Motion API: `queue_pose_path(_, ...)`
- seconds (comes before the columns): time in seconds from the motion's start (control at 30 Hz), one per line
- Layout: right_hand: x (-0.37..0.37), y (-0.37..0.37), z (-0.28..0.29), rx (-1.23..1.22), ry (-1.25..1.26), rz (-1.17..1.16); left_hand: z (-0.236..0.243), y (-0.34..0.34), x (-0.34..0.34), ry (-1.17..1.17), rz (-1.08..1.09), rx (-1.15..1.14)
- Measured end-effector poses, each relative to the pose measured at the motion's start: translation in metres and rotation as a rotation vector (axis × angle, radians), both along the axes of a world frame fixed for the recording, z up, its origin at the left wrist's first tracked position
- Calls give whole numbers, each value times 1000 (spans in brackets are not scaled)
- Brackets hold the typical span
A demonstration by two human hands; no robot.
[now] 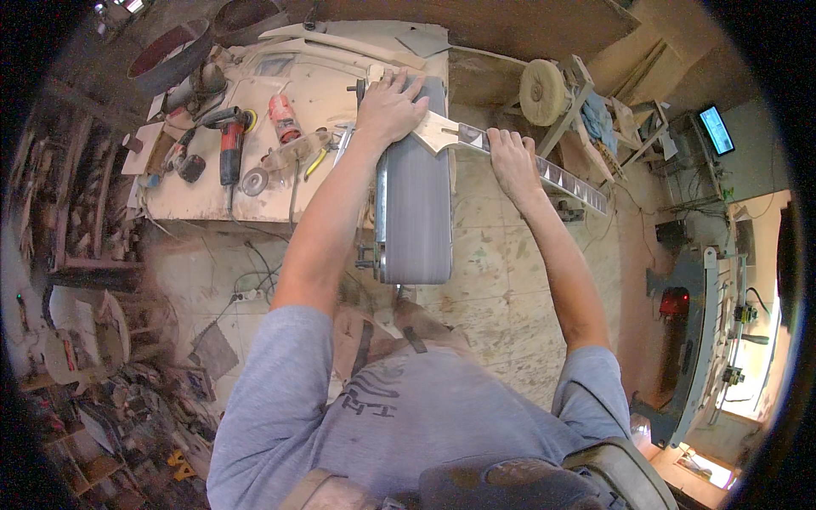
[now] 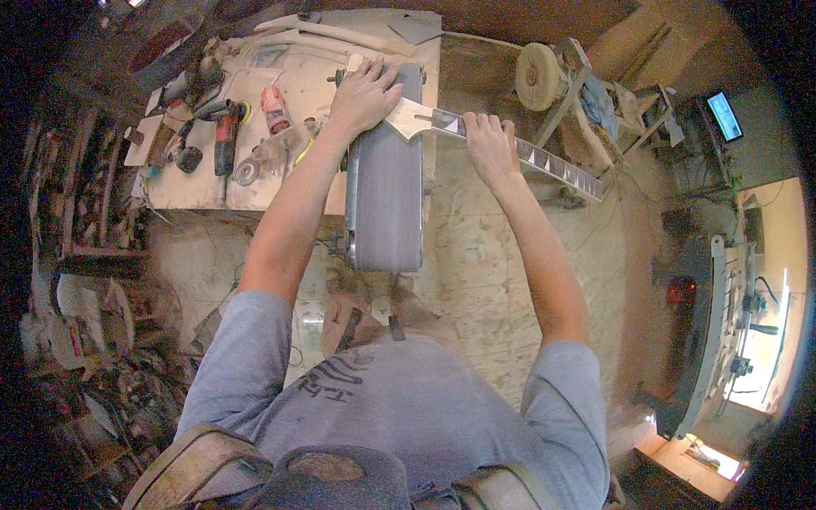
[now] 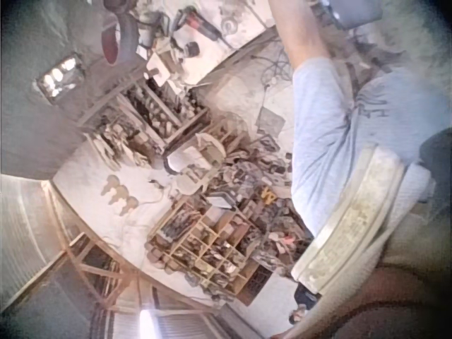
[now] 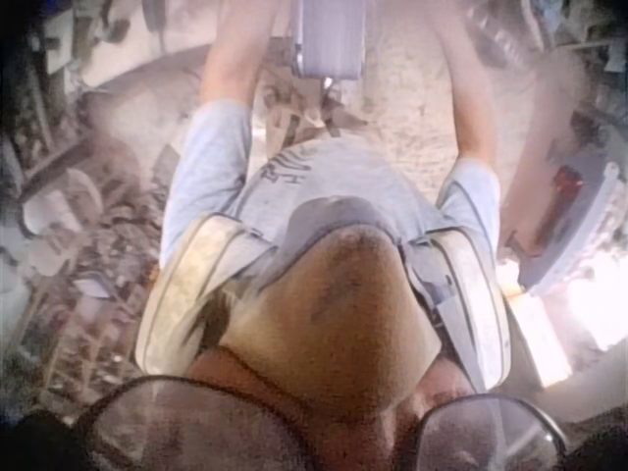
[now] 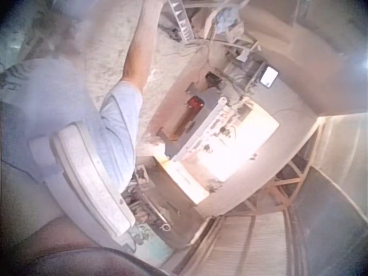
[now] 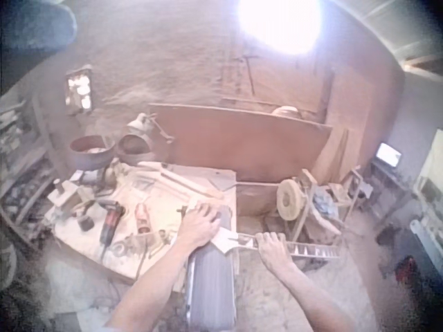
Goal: The person sands the neck and headstock of a guitar using a belt sander, checking the dimensions with calipers and assessing the shape by hand.
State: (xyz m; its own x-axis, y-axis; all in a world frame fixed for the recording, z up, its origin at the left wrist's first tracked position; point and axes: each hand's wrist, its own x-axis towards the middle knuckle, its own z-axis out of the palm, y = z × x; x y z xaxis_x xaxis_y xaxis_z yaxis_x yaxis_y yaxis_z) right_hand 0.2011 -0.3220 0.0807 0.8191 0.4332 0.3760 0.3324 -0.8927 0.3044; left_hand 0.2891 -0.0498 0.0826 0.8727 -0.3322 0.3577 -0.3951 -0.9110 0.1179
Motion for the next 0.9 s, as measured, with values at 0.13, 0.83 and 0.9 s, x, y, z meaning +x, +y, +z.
queue_pose_path(0.13, 1, -2, 1, -27, 10, -17, -2, -2, 3, -17, -3, 8)
queue_pose_path(0.83, 4, -6, 4, -52, 43, -28, 4, -7, 5, 51, 9, 37)
queue_pose_path(0.9, 4, -6, 4, -48, 36, -21, 3, -8, 5, 26, 0, 18)
